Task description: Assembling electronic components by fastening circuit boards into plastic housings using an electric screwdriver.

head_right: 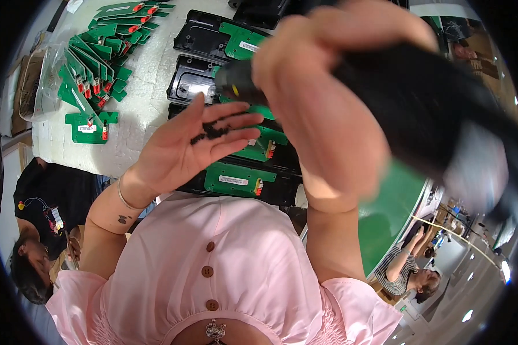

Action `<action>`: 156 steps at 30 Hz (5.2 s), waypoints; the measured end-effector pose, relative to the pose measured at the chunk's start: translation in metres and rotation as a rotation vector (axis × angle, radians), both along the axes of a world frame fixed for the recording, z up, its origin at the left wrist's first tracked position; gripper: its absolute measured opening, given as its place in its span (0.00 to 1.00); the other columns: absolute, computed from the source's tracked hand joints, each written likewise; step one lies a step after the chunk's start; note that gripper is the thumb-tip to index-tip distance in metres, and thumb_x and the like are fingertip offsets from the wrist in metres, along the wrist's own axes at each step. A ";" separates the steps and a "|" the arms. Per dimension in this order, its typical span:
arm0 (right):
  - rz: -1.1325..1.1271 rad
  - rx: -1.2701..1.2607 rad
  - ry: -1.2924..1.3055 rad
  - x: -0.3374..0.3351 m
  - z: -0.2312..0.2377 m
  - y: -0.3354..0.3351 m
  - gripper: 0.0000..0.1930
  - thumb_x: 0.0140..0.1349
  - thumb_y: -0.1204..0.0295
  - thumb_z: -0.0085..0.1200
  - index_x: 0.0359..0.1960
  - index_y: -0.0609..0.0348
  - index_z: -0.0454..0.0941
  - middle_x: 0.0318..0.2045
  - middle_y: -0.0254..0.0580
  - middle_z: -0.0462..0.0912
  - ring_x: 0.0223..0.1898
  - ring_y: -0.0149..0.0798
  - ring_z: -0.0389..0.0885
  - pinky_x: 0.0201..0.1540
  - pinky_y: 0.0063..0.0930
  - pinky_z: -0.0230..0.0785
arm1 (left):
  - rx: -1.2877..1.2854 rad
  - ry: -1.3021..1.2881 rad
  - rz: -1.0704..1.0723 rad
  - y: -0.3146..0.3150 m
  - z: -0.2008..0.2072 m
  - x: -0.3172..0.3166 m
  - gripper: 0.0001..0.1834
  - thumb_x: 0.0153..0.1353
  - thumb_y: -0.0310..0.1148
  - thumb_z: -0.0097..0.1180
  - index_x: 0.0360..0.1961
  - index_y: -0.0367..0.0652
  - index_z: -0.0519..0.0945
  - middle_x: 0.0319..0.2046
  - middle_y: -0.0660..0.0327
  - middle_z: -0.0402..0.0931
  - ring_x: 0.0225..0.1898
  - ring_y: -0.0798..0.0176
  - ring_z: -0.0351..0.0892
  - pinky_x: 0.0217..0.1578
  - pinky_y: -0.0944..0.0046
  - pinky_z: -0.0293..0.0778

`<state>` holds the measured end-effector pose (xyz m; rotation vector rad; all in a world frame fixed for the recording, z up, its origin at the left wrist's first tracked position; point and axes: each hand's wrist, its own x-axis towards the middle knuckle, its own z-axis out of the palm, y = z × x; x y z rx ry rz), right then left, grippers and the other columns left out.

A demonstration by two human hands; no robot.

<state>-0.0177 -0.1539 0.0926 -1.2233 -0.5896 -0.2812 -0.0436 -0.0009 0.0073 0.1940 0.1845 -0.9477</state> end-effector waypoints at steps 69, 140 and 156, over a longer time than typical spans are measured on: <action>0.007 -0.179 0.110 0.002 -0.037 0.010 0.13 0.42 0.78 0.39 0.33 0.61 0.60 0.14 0.36 0.62 0.15 0.28 0.58 0.22 0.26 0.57 | 0.351 -0.197 -0.040 0.008 -0.011 -0.019 0.09 0.59 0.29 0.46 0.39 0.37 0.71 0.30 0.59 0.75 0.31 0.69 0.76 0.31 0.75 0.73; 0.161 0.043 0.083 -0.068 0.022 -0.037 0.12 0.35 0.80 0.49 0.24 0.52 0.63 0.14 0.24 0.70 0.16 0.20 0.69 0.26 0.11 0.59 | 0.186 0.057 -0.040 -0.012 -0.017 -0.027 0.09 0.56 0.31 0.51 0.36 0.38 0.74 0.30 0.62 0.75 0.31 0.71 0.75 0.34 0.76 0.73; -0.333 0.057 0.078 -0.026 -0.068 -0.036 0.13 0.41 0.76 0.40 0.33 0.60 0.67 0.14 0.34 0.60 0.16 0.30 0.58 0.26 0.28 0.56 | 0.303 -0.078 -0.215 -0.026 -0.020 -0.025 0.19 0.63 0.35 0.36 0.49 0.29 0.64 0.40 0.47 0.72 0.43 0.55 0.74 0.42 0.67 0.73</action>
